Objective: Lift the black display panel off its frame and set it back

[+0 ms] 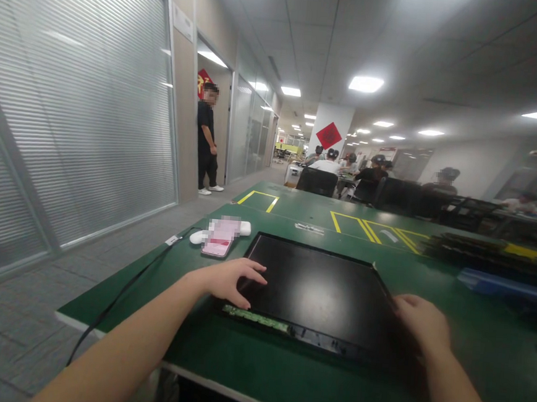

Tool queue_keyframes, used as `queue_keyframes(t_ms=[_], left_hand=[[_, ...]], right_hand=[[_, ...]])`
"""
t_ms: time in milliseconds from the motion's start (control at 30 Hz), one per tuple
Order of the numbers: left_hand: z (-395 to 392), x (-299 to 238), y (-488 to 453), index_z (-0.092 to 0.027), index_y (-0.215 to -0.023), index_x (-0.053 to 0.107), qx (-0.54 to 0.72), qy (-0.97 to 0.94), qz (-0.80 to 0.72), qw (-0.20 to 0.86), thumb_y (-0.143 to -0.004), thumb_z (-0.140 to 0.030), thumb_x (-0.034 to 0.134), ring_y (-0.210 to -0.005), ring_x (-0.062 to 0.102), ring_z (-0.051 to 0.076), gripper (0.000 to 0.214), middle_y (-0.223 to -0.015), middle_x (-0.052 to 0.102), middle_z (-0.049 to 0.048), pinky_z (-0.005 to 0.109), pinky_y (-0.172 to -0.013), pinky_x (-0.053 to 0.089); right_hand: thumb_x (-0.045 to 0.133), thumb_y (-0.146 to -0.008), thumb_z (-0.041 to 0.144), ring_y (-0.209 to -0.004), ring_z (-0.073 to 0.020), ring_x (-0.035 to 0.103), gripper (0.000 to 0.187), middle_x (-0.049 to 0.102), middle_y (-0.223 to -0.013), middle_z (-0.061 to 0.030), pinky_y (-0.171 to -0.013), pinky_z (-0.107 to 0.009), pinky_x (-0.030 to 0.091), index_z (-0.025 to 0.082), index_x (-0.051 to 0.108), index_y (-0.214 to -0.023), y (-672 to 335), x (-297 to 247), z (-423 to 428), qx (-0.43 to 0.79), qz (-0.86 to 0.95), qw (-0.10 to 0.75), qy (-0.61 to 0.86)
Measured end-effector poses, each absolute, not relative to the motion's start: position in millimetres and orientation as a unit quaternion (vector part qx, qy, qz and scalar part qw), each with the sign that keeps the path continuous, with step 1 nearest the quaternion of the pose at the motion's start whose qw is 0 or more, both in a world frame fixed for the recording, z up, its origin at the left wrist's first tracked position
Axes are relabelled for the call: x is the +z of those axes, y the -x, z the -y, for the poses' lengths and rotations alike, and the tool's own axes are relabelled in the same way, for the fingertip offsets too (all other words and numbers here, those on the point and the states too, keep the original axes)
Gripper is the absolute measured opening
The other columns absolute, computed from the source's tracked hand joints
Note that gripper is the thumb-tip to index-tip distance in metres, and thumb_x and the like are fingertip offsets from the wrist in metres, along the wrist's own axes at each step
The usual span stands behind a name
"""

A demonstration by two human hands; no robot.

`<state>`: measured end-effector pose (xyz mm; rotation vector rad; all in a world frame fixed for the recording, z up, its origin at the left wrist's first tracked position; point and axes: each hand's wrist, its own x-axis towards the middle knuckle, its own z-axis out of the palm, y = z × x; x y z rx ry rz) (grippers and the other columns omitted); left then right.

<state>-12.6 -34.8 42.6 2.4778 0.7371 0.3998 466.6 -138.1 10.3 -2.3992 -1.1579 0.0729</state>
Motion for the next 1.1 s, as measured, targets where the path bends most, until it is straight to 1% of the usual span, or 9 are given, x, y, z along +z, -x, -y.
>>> queue_keyframes(t_ms=[200,467,600,667,767,833,967,1033,1100], left_hand=[[34.5,38.4,7.1,-0.034,-0.121,0.074,0.144,-0.926,-0.249,0.244,-0.065,-0.034,0.087,-0.132,0.055,0.034,0.057,-0.148,0.057,0.0075,0.043,-0.112,0.041],[31.5,34.3,7.4,-0.031,-0.119,0.075,0.132,-0.934,-0.228,0.240,-0.068,-0.033,0.085,-0.134,0.053,0.032,0.051,-0.151,0.053,0.0084,0.042,-0.113,0.039],[33.2,32.9,8.0,-0.029,-0.124,0.072,0.148,-0.922,-0.256,0.249,-0.065,-0.035,0.087,-0.138,0.048,0.035,0.061,-0.153,0.049,0.0106,0.044,-0.114,0.038],[31.7,29.5,6.5,-0.026,-0.124,0.072,0.174,-0.910,-0.289,0.241,-0.072,-0.036,0.082,-0.139,0.047,0.035,0.053,-0.153,0.048,0.0131,0.045,-0.115,0.037],[25.7,21.5,1.9,-0.021,-0.120,0.074,0.214,-0.886,-0.355,0.206,-0.087,-0.027,0.064,-0.139,0.047,0.033,0.034,-0.150,0.050,0.0167,0.047,-0.116,0.034],[21.0,15.8,-1.6,-0.018,-0.119,0.073,0.233,-0.866,-0.401,0.188,-0.088,-0.023,0.060,-0.138,0.048,0.033,0.034,-0.147,0.053,0.0181,0.047,-0.116,0.035],[15.6,9.1,-5.1,-0.014,-0.132,0.065,0.244,-0.831,-0.479,0.145,-0.088,-0.020,0.058,-0.141,0.044,0.036,0.045,-0.149,0.050,0.0213,0.048,-0.117,0.034],[14.6,8.3,-4.4,-0.014,-0.133,0.064,0.244,-0.821,-0.500,0.126,-0.088,-0.019,0.057,-0.142,0.043,0.037,0.046,-0.147,0.052,0.0216,0.049,-0.116,0.034],[13.4,8.2,-2.5,-0.014,-0.133,0.064,0.236,-0.823,-0.501,0.131,-0.088,-0.017,0.055,-0.137,0.049,0.036,0.046,-0.140,0.059,0.0207,0.048,-0.114,0.037]], right_hand=[[0.047,-0.079,0.047,-0.099,-0.0351,0.068,0.041,0.076,-0.100,-0.0110,-0.073,-0.040,0.051,0.027,0.078,-0.097,-469.4,7.9,135.3,0.054,0.397,0.229,0.887],[0.047,-0.078,0.046,-0.102,-0.0344,0.068,0.040,0.075,-0.102,-0.0117,-0.077,-0.040,0.051,0.027,0.077,-0.096,-468.1,9.8,136.5,0.063,0.402,0.232,0.884],[0.046,-0.078,0.046,-0.103,-0.0348,0.066,0.042,0.075,-0.107,-0.0107,-0.077,-0.041,0.050,0.026,0.076,-0.100,-468.5,11.1,137.0,0.074,0.393,0.229,0.887],[0.046,-0.078,0.045,-0.101,-0.0337,0.066,0.041,0.075,-0.105,-0.0090,-0.076,-0.040,0.050,0.026,0.076,-0.100,-468.2,11.1,137.0,0.084,0.389,0.232,0.887],[0.046,-0.079,0.044,-0.096,-0.0321,0.066,0.040,0.076,-0.100,-0.0065,-0.075,-0.039,0.049,0.027,0.075,-0.100,-467.1,11.6,136.9,0.095,0.386,0.239,0.886],[0.047,-0.078,0.045,-0.093,-0.0318,0.066,0.039,0.077,-0.096,-0.0059,-0.072,-0.040,0.049,0.027,0.075,-0.099,-466.8,12.3,137.0,0.094,0.382,0.242,0.887],[0.050,-0.077,0.045,-0.084,-0.0304,0.067,0.037,0.077,-0.091,-0.0070,-0.066,-0.039,0.048,0.026,0.076,-0.097,-470.1,13.1,138.3,0.098,0.372,0.258,0.886],[0.049,-0.078,0.046,-0.083,-0.0299,0.068,0.039,0.077,-0.093,-0.0083,-0.065,-0.039,0.048,0.025,0.076,-0.098,-474.3,12.1,139.2,0.090,0.365,0.269,0.887],[0.047,-0.079,0.047,-0.087,-0.0311,0.069,0.043,0.077,-0.100,-0.0103,-0.066,-0.039,0.049,0.024,0.076,-0.102,-480.1,9.5,139.5,0.066,0.358,0.268,0.892]])
